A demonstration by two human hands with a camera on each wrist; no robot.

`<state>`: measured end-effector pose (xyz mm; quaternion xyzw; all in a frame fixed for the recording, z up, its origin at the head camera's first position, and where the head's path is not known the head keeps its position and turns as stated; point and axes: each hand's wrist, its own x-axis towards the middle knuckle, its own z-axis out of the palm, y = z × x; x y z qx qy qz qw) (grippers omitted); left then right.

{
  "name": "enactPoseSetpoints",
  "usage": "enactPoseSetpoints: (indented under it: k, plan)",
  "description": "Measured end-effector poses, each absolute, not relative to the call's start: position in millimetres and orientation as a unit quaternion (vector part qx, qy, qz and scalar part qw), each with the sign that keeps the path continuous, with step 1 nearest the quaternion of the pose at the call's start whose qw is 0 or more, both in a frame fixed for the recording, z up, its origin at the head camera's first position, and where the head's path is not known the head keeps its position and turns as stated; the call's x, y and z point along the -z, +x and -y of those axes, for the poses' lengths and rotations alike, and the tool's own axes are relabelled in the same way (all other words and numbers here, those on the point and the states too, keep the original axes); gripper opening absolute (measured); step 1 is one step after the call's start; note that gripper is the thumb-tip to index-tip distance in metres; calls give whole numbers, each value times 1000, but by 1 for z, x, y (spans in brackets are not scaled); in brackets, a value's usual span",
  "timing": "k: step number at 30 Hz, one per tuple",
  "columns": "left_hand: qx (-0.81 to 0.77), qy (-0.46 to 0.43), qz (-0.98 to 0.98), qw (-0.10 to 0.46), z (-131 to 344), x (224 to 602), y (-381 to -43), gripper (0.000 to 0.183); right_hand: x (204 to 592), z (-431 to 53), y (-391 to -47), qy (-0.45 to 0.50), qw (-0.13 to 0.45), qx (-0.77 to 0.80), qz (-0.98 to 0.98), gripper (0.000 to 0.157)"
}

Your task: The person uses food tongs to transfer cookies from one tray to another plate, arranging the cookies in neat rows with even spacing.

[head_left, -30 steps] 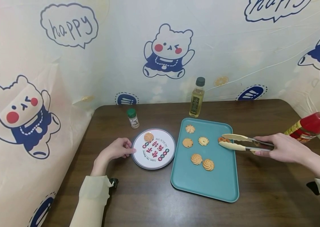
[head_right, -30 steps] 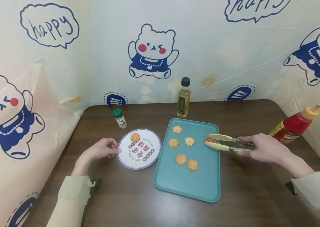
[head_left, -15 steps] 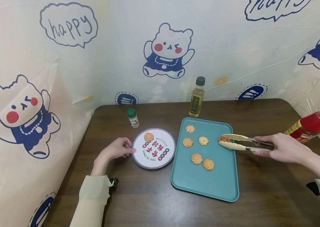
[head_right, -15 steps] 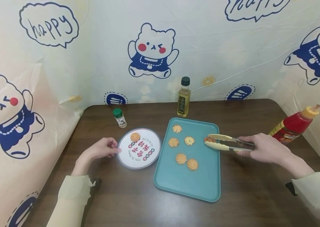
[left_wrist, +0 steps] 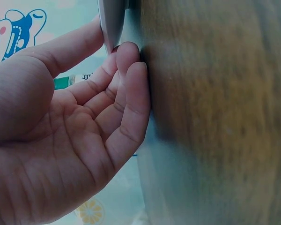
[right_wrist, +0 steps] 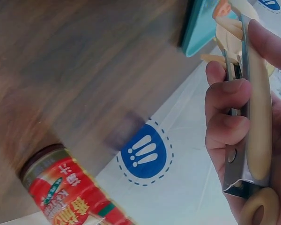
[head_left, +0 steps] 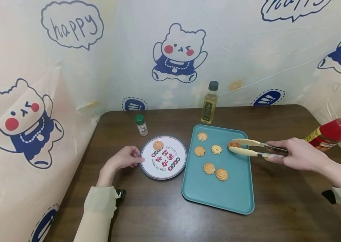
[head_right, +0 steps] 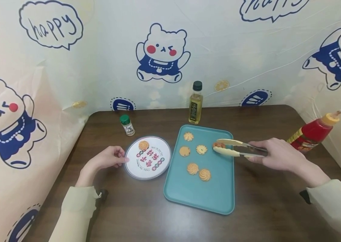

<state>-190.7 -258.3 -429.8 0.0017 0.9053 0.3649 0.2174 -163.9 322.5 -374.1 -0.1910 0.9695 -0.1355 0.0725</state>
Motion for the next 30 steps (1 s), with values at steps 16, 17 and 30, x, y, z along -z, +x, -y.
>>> enactPoseSetpoints:
  k: [16,17,30]
  plan:
    - [-364,-3,-905,220,257,427,-190,36,367,-281,-178,-232,50,152,-960,61]
    - [-364,-4,-905,220,258,428,-190,36,367,-277,-179,-236,49,152,-959,61]
    - [-361,-6,-906,219,258,428,-190,36,360,-231,-194,-271,48,155,-949,56]
